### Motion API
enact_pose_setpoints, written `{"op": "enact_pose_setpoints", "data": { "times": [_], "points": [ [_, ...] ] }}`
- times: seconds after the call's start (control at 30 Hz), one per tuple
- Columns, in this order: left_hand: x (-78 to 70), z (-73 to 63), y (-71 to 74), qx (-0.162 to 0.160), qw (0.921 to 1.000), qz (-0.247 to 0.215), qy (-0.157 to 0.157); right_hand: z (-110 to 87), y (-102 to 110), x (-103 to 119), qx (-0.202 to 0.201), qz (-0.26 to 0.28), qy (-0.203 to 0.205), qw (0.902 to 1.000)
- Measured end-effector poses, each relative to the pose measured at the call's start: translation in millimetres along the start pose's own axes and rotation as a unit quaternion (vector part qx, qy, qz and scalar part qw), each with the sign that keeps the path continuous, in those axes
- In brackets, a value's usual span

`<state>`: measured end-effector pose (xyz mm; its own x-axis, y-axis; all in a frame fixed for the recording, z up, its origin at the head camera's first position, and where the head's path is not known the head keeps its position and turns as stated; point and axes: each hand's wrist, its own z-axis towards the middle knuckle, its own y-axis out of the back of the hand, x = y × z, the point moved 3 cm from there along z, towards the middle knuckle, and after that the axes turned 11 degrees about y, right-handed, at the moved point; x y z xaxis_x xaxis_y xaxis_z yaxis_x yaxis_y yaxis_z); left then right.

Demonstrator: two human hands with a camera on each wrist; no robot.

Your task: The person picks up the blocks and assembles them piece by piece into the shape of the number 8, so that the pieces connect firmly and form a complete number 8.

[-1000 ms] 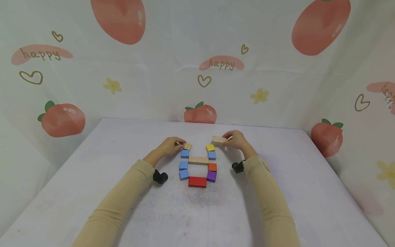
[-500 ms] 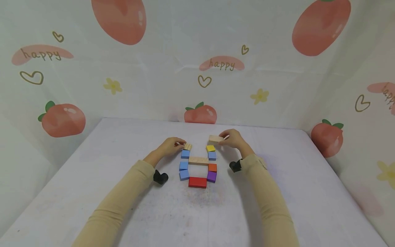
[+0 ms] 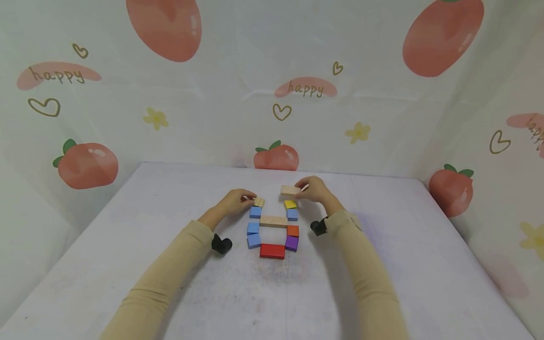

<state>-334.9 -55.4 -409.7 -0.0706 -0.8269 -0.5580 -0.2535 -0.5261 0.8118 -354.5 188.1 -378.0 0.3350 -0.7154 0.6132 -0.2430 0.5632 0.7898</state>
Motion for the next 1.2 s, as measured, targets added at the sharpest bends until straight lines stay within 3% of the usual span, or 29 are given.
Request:
{"op": "enact_pose_setpoints", "data": {
  "times": [0.43, 0.9, 1.2],
  "points": [
    [0.6, 1.9, -0.5, 0.004, 0.9999, -0.008, 0.006, 7.9, -7.6, 11.6, 0.011, 0.001, 0.016, 0.9998],
    [-0.4, 0.0, 1.7, -0.015, 0.9995, -0.004, -0.026, 17.4, -16.5, 15.6, 0.023, 0.007, 0.022, 0.9995],
    [-0.4, -0.9, 1.9, -0.001, 0.9999, -0.009, -0.007, 21.6, -22.7, 17.5, 0.027, 0.004, 0.023, 0.9994]
  ]
}}
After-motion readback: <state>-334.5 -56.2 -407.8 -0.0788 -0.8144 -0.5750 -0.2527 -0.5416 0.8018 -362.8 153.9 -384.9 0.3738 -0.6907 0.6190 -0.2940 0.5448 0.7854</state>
